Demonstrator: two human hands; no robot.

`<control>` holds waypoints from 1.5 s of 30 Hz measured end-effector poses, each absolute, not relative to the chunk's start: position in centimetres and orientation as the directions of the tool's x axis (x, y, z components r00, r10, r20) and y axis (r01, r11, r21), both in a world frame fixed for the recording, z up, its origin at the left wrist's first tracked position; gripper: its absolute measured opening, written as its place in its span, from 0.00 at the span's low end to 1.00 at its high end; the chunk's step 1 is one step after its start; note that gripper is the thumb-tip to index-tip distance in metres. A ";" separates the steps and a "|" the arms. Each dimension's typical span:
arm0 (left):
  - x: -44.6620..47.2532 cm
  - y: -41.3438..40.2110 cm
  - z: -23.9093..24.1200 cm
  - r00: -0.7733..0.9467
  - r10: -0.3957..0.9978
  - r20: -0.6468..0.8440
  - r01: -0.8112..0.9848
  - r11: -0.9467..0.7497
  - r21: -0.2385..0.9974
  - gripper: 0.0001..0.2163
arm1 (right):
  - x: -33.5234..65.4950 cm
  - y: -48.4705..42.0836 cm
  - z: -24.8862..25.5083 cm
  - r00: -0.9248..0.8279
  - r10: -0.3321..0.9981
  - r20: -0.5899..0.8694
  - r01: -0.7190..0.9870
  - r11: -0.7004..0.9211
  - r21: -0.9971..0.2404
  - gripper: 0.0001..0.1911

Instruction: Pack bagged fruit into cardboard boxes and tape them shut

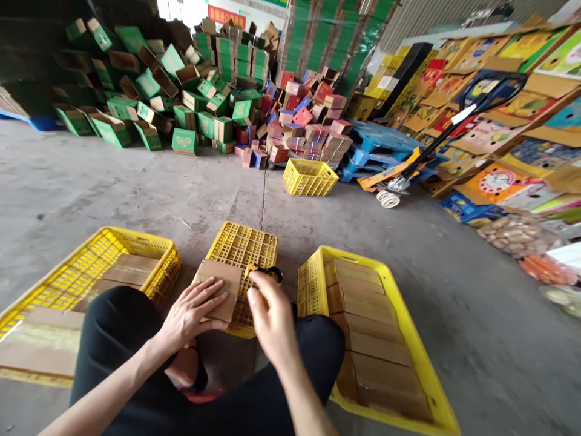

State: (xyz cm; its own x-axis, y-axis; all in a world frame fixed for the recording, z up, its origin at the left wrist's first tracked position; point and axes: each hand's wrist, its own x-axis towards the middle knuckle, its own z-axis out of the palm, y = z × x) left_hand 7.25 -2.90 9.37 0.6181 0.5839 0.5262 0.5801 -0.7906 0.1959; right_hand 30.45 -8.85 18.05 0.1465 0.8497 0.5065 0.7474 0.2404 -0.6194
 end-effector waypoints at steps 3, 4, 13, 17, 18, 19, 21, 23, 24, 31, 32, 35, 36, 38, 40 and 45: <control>7.2 -2.9 9.1 0.614 0.572 0.544 0.571 -0.798 0.194 0.30 | 28.1 -9.5 15.2 0.039 0.878 0.477 0.744 0.293 -0.600 0.15; 7.1 -3.0 9.0 0.611 0.568 0.552 0.568 -0.800 0.194 0.30 | 27.3 -9.7 14.1 0.037 0.875 0.483 0.752 0.294 -0.590 0.15; 7.3 -2.4 8.6 0.589 0.544 0.597 0.512 -0.823 0.246 0.30 | 25.6 -7.3 12.0 -0.001 0.858 0.513 0.844 0.276 -0.460 0.21; 7.5 -1.9 9.6 0.616 0.590 0.522 0.537 -0.799 0.271 0.34 | 25.8 -6.3 12.0 -0.001 0.858 0.514 0.854 0.268 -0.445 0.21; 7.5 -1.9 9.9 0.624 0.606 0.493 0.550 -0.789 0.273 0.35 | 25.9 -6.2 11.9 -0.001 0.854 0.520 0.853 0.273 -0.446 0.22; 7.7 -1.9 10.2 0.628 0.619 0.471 0.565 -0.780 0.271 0.37 | 25.9 -6.2 11.7 -0.003 0.850 0.527 0.851 0.278 -0.445 0.22; 7.9 -1.9 10.4 0.625 0.636 0.453 0.592 -0.764 0.256 0.38 | 25.9 -6.3 11.4 -0.005 0.843 0.538 0.852 0.285 -0.438 0.23; 8.2 -2.0 10.3 0.612 0.644 0.458 0.617 -0.752 0.233 0.38 | 25.8 -6.4 11.2 -0.002 0.835 0.550 0.857 0.286 -0.430 0.22; 8.3 -2.1 10.2 0.603 0.648 0.465 0.629 -0.745 0.222 0.38 | 25.8 -6.5 11.1 0.000 0.831 0.556 0.859 0.284 -0.426 0.22; 8.6 -2.0 9.1 0.517 0.662 0.543 0.683 -0.701 0.204 0.45 | 25.6 -7.0 11.2 -0.009 0.855 0.519 0.864 0.269 -0.427 0.20; 8.4 -1.9 9.0 0.528 0.657 0.538 0.672 -0.711 0.208 0.45 | 25.6 -7.1 11.1 -0.011 0.855 0.518 0.867 0.267 -0.421 0.21; 7.1 -1.8 8.9 0.578 0.636 0.512 0.623 -0.749 0.227 0.44 | 25.3 -7.3 10.5 0.008 0.841 0.541 0.884 0.248 -0.397 0.22; 6.5 -1.9 8.8 0.588 0.631 0.506 0.608 -0.757 0.238 0.43 | 25.2 -7.4 10.3 0.017 0.834 0.551 0.889 0.239 -0.390 0.22; 5.1 -2.2 8.5 0.593 0.631 0.500 0.589 -0.764 0.265 0.41 | 24.9 -7.5 9.9 0.031 0.828 0.560 0.895 0.226 -0.383 0.22; 4.0 -2.7 8.1 0.572 0.648 0.502 0.588 -0.751 0.300 0.37 | 24.8 -7.6 9.9 0.037 0.824 0.566 0.896 0.223 -0.383 0.21; 3.0 -3.8 7.6 0.498 0.691 0.524 0.582 -0.714 0.388 0.27 | 24.6 -7.7 10.9 0.013 0.813 0.583 0.895 0.251 -0.370 0.15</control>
State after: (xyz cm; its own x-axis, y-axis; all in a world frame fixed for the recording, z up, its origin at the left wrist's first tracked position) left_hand 3.03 -3.79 7.63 0.4984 0.6907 0.5240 0.5823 -0.7145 0.3879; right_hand 24.55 -7.73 10.90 0.0129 0.8127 0.5826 0.8947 0.2508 -0.3696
